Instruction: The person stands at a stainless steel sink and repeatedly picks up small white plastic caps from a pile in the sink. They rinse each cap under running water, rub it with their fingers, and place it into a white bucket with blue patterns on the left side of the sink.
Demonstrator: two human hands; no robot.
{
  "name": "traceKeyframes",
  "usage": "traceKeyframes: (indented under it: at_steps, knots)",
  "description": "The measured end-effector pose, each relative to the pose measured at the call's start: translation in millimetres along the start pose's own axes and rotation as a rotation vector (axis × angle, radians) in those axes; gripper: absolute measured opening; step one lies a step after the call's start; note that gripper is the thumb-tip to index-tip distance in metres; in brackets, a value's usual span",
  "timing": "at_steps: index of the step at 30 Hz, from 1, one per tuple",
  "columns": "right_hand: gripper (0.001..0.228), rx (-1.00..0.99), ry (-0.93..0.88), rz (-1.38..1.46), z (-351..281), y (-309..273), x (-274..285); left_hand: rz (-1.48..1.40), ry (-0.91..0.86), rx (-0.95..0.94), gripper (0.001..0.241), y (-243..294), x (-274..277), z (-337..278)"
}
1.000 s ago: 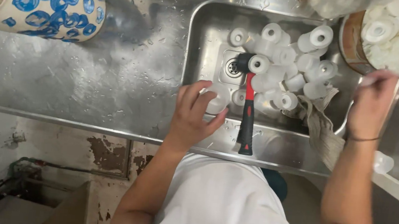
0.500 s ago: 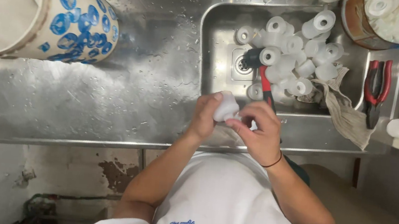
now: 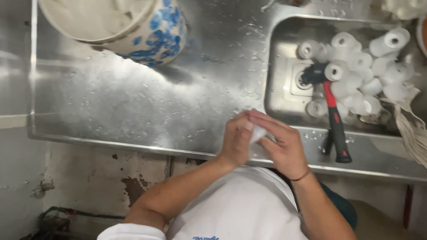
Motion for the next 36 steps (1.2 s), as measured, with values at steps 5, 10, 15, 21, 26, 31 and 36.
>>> traceKeyframes:
  at_steps: [5,10,15,21,26,31,36]
  knots:
    - [0.043,-0.052,-0.081,0.077,-12.8,12.2,-18.9,0.233,-0.008,-0.102,0.031,54.8,31.2,-8.4]
    - [0.033,-0.154,-0.057,0.04,-36.5,25.1,-27.5,0.405,0.246,-0.461,0.05,139.9,108.7,47.0]
    - [0.03,-0.211,-0.141,-0.091,-57.3,45.0,-23.0,0.563,0.576,-0.77,0.074,231.3,150.3,68.1]
    - [0.026,-0.3,-0.046,-0.064,-74.7,57.1,-0.8,0.465,0.428,-0.749,0.055,153.4,117.6,68.7]
    - [0.025,-0.238,-0.052,-0.033,-90.6,57.8,29.4,0.588,-0.133,-0.071,0.023,19.2,13.9,77.7]
    - [0.022,-0.319,0.039,-0.115,-110.8,68.9,78.3,0.798,-0.753,0.282,0.034,-104.4,-83.4,80.1]
    - [0.025,-0.372,0.137,-0.167,-136.3,85.4,141.8,1.025,-1.041,0.387,0.046,-223.2,-140.1,78.9]
Point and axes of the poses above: each hand's wrist, its own z-axis towards the middle knuckle, its own x-axis out of the back of the hand, y = z × x, the point moved 3 cm from there along z, towards the middle knuckle, and after that the axes turned 8 degrees about -y, right-handed, at the moved point
